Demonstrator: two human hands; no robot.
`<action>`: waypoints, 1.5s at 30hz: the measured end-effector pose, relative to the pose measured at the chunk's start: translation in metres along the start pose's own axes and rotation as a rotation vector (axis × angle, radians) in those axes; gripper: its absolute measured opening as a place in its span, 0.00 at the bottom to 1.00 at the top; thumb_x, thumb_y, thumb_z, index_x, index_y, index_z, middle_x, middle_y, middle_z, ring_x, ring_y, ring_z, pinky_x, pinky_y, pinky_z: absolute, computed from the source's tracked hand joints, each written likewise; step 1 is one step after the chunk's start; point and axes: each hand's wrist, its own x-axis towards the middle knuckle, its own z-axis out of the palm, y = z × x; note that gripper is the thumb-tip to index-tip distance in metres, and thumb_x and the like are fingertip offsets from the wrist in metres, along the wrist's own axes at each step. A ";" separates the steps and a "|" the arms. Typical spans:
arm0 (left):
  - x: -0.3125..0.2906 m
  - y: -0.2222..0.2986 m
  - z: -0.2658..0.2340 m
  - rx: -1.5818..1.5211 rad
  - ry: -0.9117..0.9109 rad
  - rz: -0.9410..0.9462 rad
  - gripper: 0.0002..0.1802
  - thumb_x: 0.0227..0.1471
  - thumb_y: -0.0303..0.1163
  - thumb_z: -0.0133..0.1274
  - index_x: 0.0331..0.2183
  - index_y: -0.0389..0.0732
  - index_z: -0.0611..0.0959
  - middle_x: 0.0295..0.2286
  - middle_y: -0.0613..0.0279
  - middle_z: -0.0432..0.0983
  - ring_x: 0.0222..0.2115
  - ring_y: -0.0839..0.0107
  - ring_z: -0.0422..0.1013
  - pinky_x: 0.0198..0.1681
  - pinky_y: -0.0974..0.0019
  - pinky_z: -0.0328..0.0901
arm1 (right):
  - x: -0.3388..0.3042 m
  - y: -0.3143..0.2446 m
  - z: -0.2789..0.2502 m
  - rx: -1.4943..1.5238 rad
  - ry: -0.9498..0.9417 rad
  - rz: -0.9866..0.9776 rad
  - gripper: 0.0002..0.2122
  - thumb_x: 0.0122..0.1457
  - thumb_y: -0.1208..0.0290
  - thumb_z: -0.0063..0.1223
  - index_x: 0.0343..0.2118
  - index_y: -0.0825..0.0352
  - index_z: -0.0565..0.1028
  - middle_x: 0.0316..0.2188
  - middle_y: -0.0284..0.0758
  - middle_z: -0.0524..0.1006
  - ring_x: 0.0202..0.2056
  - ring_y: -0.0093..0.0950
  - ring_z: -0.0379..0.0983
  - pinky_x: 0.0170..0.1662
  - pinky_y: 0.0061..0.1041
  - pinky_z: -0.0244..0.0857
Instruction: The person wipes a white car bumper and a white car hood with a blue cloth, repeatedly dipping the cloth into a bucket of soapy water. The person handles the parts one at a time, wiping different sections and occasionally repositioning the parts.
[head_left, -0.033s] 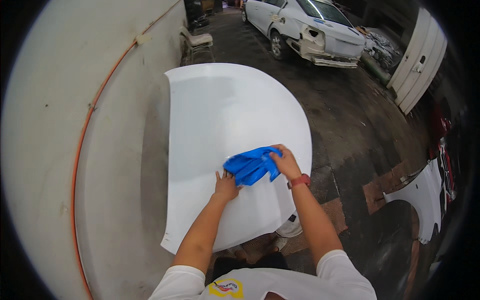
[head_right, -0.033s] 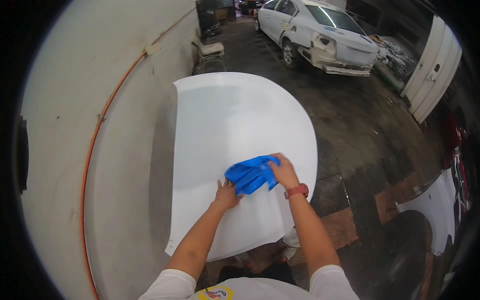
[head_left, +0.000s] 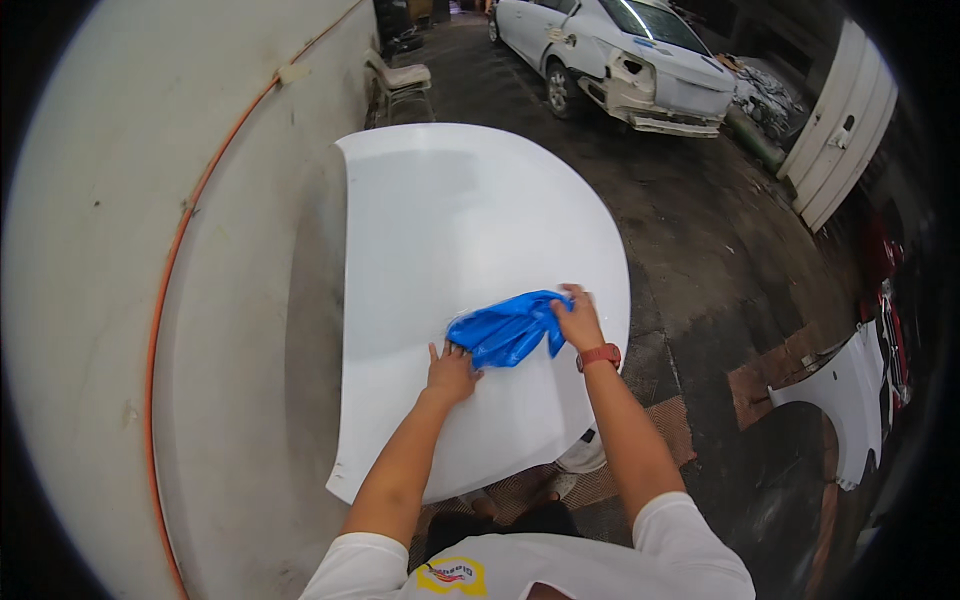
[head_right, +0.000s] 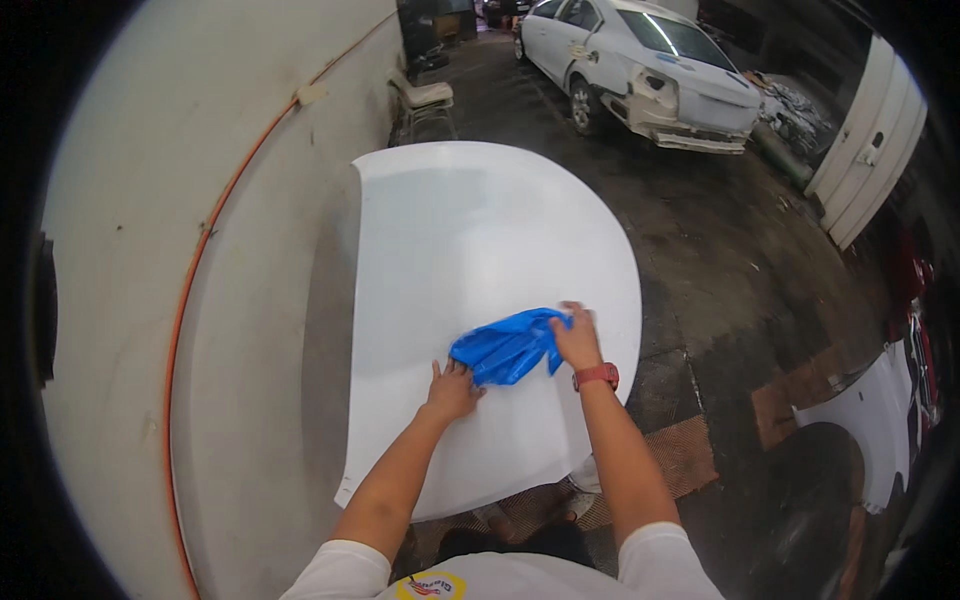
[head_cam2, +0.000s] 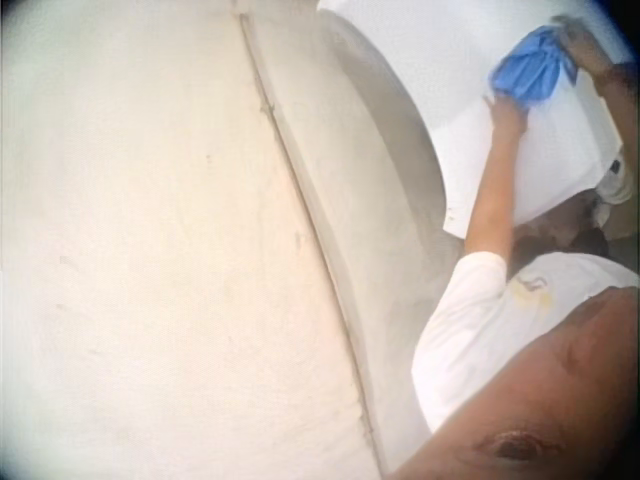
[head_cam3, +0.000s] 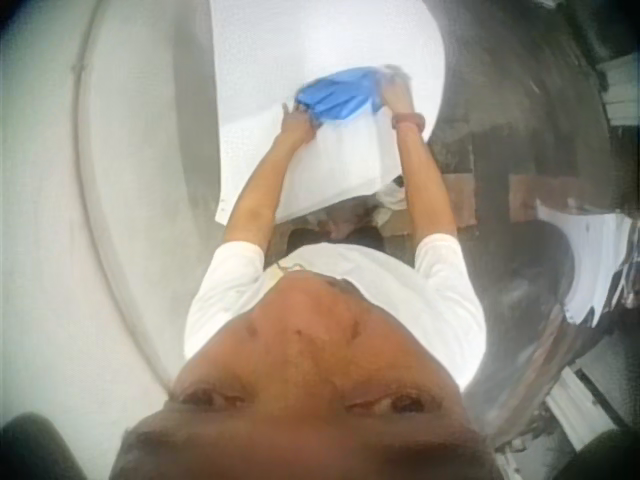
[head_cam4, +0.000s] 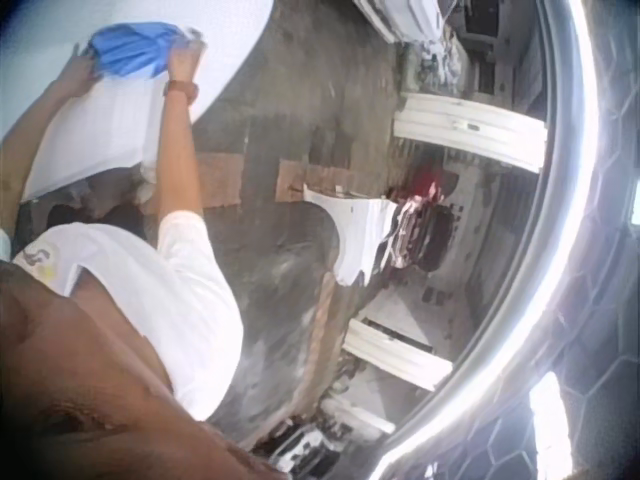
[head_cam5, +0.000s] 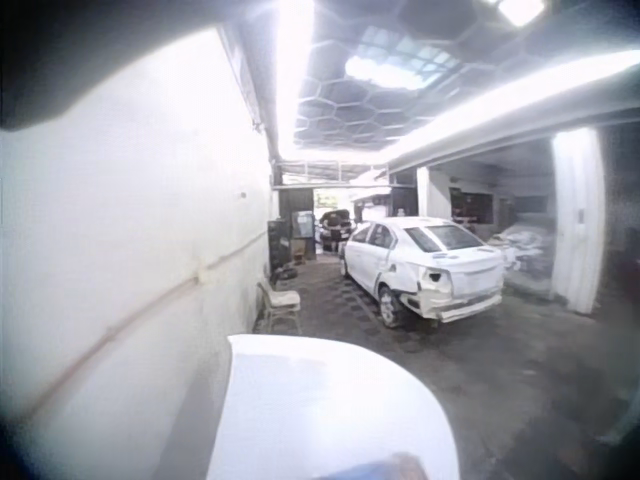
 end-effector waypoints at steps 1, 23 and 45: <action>-0.016 -0.014 0.002 -0.030 0.037 0.017 0.45 0.65 0.56 0.54 0.75 0.50 0.61 0.76 0.53 0.47 0.77 0.43 0.38 0.74 0.24 0.34 | 0.008 0.032 0.021 -0.065 0.045 0.053 0.30 0.65 0.55 0.63 0.65 0.67 0.71 0.65 0.57 0.68 0.62 0.53 0.69 0.63 0.43 0.67; -0.267 -0.069 0.098 -0.406 0.114 -0.967 0.51 0.65 0.52 0.56 0.77 0.49 0.50 0.76 0.36 0.33 0.76 0.33 0.29 0.68 0.14 0.34 | -0.064 -0.103 0.306 -0.332 -0.405 -0.838 0.22 0.71 0.66 0.46 0.66 0.62 0.75 0.70 0.43 0.68 0.73 0.49 0.58 0.78 0.53 0.44; -0.265 -0.065 0.138 -0.867 0.406 -1.503 0.76 0.51 0.55 0.73 0.74 0.29 0.38 0.74 0.26 0.30 0.77 0.41 0.34 0.78 0.48 0.39 | 0.227 0.091 0.114 -0.362 0.188 -0.249 0.23 0.75 0.66 0.44 0.68 0.73 0.69 0.75 0.49 0.57 0.74 0.51 0.55 0.75 0.48 0.54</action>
